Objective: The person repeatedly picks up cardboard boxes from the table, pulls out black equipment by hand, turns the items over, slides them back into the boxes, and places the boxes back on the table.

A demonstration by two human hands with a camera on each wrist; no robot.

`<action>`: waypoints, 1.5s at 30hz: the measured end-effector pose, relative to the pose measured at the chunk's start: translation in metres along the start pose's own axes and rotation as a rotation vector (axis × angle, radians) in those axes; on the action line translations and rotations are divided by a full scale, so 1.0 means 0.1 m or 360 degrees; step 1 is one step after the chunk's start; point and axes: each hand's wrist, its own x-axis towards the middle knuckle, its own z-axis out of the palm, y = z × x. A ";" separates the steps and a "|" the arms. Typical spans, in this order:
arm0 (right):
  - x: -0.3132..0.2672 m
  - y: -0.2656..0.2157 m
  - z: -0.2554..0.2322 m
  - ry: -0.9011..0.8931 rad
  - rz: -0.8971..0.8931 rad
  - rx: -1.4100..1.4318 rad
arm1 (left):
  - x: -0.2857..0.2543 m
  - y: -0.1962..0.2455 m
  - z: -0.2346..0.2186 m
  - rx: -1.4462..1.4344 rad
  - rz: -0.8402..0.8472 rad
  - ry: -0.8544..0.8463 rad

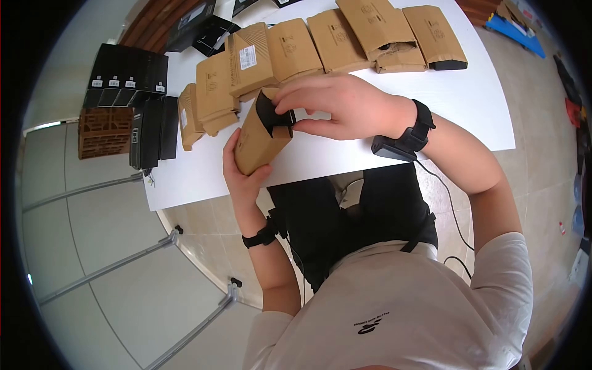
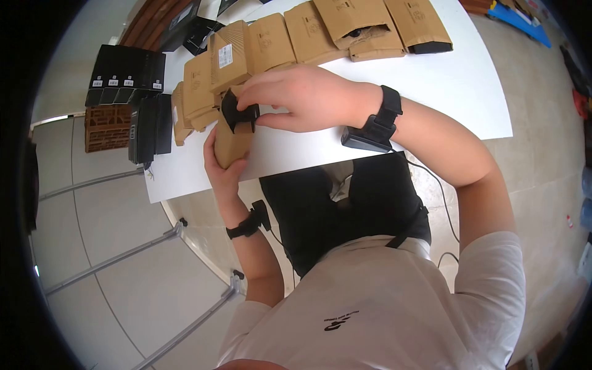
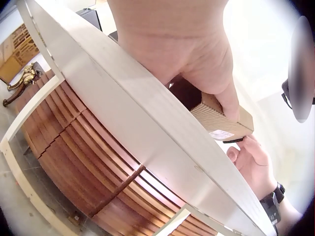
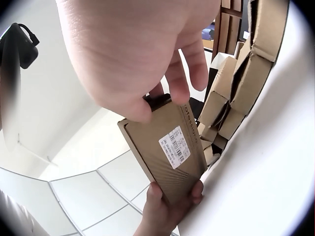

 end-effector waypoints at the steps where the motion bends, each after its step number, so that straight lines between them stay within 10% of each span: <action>1: 0.00 0.04 0.01 0.0050 -0.0126 -0.0063 | 0.00 -0.01 -0.01 -0.0030 -0.0011 -0.0004; 9: 0.01 -0.04 -0.06 -0.0111 0.0241 -0.0126 | 0.01 -0.06 -0.07 -0.0166 -0.0028 -0.0020; 23: 0.00 0.05 -0.03 0.0055 -0.0340 -0.0448 | 0.03 0.01 -0.08 -0.0068 -0.0112 -0.0093; 45: -0.04 0.06 -0.01 -0.0160 -0.0348 -0.0398 | 0.05 0.12 -0.03 -0.0074 -0.0083 -0.0200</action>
